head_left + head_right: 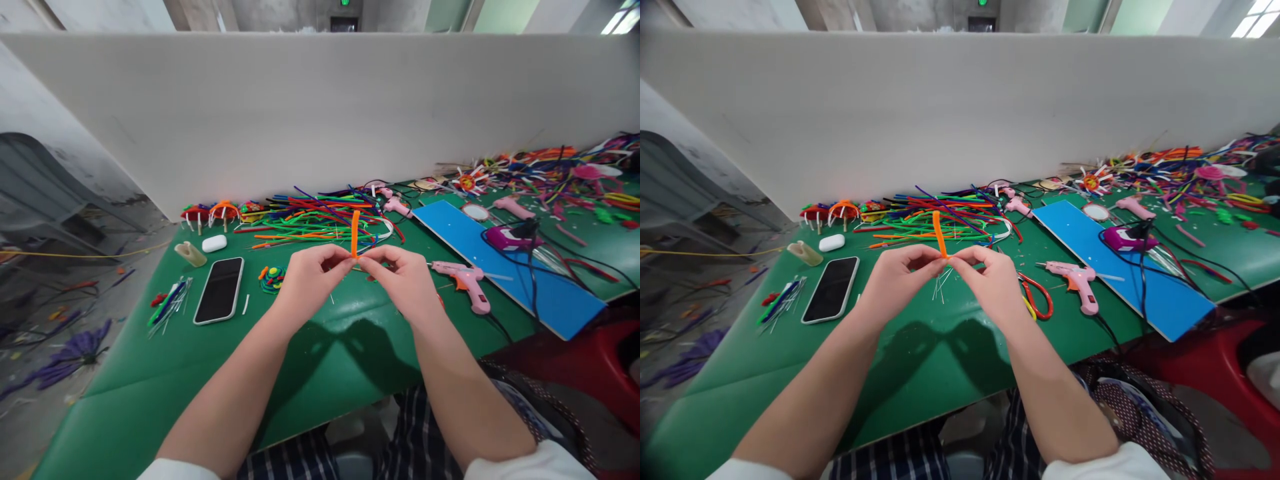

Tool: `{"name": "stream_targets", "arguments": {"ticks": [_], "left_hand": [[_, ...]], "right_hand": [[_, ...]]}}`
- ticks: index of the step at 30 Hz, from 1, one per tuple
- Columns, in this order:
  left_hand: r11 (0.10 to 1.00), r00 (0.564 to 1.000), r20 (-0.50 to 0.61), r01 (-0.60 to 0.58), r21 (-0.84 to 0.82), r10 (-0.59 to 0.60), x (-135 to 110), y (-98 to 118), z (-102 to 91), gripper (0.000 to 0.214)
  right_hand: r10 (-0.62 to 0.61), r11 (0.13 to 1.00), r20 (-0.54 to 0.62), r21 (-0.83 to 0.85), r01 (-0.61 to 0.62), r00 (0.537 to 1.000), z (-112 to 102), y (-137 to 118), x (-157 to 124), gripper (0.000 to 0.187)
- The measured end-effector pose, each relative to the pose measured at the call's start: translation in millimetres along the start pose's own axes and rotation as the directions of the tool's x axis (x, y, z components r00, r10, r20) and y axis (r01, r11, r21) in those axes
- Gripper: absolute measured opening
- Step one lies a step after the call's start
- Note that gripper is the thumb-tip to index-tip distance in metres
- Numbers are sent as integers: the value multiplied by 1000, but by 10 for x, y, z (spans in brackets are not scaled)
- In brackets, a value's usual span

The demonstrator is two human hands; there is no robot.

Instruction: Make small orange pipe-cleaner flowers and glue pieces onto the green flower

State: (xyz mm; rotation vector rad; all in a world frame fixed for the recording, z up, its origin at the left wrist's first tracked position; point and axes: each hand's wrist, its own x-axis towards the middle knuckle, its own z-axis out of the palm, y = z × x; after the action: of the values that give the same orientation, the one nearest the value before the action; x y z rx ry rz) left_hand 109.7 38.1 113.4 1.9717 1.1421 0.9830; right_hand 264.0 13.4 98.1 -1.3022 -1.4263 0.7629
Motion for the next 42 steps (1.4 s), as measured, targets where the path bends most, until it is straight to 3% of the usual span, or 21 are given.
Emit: {"name": "stream_targets", "arguments": {"ticks": [7,12,18,20,23,25,30,33,38,42], "left_hand": [[993,986,-136,-88,79,98,-48,46,60,12],[981,977,-143,-142,129,160,-77,51,181,13],[968,971,-83,-213,132,225,-99,43,271,22],[976,975,-86,-196,92,204,-73,37,216,20],[995,987,-137,-90,-49,82,-9,8,94,19],[985,993,-114,-36,-168,17,31,-26,22,20],[878,990,143,60,-475,9,79,-121,-62,15],[804,975,218,102,-586,35,81,-157,-71,12],[787,991,131,97,-610,-21,73,-170,-28,13],[769,999,23,49,-637,-44,74,-182,54,12]], "right_hand": [[34,976,-106,217,-10,994,88,40,10,19],[97,914,-141,404,-33,985,164,60,12,17],[147,887,-178,459,-50,973,139,94,44,18],[144,900,-132,430,-74,981,120,104,60,19],[138,916,-21,383,-119,990,121,99,62,19],[146,909,71,383,-162,987,142,79,48,18],[190,847,266,443,-295,945,199,25,-6,18],[169,810,313,496,-313,935,216,33,-25,17],[131,751,352,576,-324,927,233,25,-50,12],[133,774,327,555,-304,936,235,-28,-63,12]]}}
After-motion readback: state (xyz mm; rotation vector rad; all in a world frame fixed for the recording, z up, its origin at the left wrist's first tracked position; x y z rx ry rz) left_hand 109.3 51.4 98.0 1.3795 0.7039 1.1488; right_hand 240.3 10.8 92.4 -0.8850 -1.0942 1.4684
